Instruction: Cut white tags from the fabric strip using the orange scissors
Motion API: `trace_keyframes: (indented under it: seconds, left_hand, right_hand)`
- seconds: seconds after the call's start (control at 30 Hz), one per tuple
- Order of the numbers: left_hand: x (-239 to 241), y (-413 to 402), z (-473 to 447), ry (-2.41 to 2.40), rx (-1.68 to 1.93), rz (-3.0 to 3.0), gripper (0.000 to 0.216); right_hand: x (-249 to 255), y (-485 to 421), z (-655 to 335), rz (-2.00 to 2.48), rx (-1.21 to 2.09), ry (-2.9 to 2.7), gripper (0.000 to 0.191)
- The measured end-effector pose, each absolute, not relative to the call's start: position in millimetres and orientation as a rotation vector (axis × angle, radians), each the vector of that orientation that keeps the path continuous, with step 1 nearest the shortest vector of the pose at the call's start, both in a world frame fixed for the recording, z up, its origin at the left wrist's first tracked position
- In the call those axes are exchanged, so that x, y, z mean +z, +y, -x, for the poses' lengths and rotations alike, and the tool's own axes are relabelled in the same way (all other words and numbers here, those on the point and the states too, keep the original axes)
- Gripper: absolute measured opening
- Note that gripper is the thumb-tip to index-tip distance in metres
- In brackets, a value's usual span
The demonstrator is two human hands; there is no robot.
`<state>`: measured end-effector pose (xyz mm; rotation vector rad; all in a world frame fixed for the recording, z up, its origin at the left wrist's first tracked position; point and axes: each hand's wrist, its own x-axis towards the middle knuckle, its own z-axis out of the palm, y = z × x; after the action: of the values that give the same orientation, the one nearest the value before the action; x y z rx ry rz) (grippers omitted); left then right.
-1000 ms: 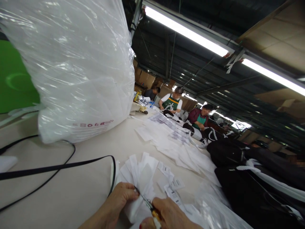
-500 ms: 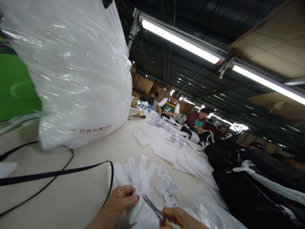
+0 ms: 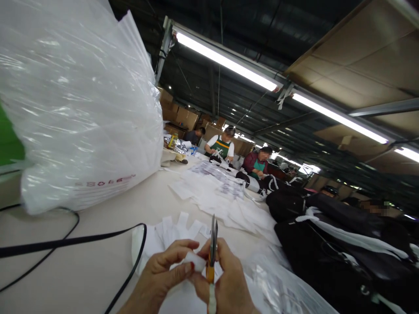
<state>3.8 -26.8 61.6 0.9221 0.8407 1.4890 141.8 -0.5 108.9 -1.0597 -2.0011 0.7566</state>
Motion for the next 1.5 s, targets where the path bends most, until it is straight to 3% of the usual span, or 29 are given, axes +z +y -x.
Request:
trace_keyframes:
  seconds: [0.2, 0.37, 0.4, 0.53, 0.6, 0.93, 1.5]
  left_hand:
    - [82.1, -18.2, -19.2, 0.709, 1.449, -1.013, 0.022]
    - [86.3, 10.3, -31.1, 0.523, 1.241, -1.129, 0.084]
    - [89.0, 14.8, -33.6, 0.516, 1.191, -1.166, 0.084]
    - [105.3, 20.9, -47.5, 0.469, 0.989, -1.273, 0.039]
    - [110.0, 19.7, -56.2, 0.47, 0.934, -1.265, 0.031]
    - [72.2, 31.1, -89.2, 0.54, 0.898, -1.141, 0.056]
    - [80.6, 26.8, -106.8, 0.602, 0.814, -1.166, 0.047]
  right_hand:
    - [127.8, 7.7, -156.1, 1.015, 1.153, -1.71, 0.026]
    - [149.8, 14.5, -183.6, 0.919, 1.385, -1.417, 0.036]
    - [152.7, 16.1, -189.7, 0.88, 1.412, -1.386, 0.037]
    - [161.6, 23.5, -213.7, 0.807, 1.434, -1.293, 0.042]
    - [165.6, 27.0, -225.3, 0.796, 1.431, -1.236, 0.043]
    - [153.3, 41.9, -270.1, 0.899, 1.287, -1.061, 0.042]
    - [154.4, 42.3, -292.1, 0.914, 1.197, -0.968, 0.044]
